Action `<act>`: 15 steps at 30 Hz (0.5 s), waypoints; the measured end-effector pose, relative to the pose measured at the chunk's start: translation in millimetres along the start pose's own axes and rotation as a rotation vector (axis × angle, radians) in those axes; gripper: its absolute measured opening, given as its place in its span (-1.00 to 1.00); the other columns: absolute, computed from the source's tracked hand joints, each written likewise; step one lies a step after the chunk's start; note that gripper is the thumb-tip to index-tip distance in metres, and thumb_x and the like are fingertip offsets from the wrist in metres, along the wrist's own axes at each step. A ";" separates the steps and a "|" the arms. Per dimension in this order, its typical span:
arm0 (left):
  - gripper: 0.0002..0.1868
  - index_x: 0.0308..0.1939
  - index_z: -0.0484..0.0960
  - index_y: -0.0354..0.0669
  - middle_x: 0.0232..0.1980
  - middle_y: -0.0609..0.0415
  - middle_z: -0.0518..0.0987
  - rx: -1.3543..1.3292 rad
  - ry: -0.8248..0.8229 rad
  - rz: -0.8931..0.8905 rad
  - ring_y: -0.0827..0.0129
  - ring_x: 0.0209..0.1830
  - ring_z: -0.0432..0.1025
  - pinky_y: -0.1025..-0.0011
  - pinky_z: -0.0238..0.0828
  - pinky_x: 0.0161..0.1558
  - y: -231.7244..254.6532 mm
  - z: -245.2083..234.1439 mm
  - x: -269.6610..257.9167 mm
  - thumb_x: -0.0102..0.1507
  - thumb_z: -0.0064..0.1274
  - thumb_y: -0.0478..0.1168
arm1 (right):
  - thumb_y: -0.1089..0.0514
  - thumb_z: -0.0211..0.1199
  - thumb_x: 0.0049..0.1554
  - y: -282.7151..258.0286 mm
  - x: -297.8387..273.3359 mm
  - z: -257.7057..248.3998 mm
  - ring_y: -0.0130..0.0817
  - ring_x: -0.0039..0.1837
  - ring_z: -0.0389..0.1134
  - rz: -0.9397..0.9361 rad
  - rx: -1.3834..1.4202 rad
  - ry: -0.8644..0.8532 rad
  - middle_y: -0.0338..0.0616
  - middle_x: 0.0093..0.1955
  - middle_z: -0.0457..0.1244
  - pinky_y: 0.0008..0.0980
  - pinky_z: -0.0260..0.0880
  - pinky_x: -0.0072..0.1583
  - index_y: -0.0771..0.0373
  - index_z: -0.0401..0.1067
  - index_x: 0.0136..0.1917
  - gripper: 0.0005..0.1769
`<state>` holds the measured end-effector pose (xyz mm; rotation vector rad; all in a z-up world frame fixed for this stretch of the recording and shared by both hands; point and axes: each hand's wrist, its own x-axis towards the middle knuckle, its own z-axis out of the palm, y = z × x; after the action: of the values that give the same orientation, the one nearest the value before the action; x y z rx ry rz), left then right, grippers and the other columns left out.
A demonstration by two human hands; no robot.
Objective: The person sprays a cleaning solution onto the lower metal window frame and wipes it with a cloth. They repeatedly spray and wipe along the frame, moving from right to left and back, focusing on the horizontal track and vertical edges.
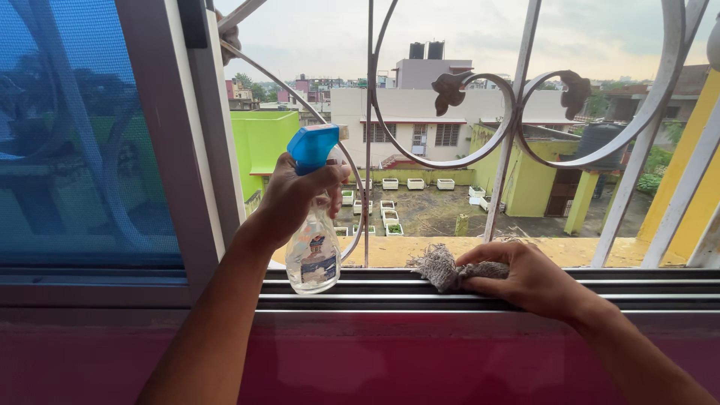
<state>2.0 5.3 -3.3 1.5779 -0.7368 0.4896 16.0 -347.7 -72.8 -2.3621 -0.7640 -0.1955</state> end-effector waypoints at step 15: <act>-0.79 -0.36 0.56 -0.11 -0.60 0.11 0.53 -0.047 0.012 0.026 0.41 -0.65 0.47 0.31 0.52 -0.37 -4.0 -6.2 -5.1 0.17 0.19 -0.08 | -0.13 0.44 0.01 -22.5 5.0 37.3 -0.30 0.11 0.57 0.194 -0.028 0.064 -0.16 0.12 0.49 -0.18 0.57 0.22 -0.10 0.62 0.20 -0.53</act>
<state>1.9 12.4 -8.7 1.5224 -0.7554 0.4976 5.3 -308.2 -88.5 -2.4259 -0.5012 -0.1988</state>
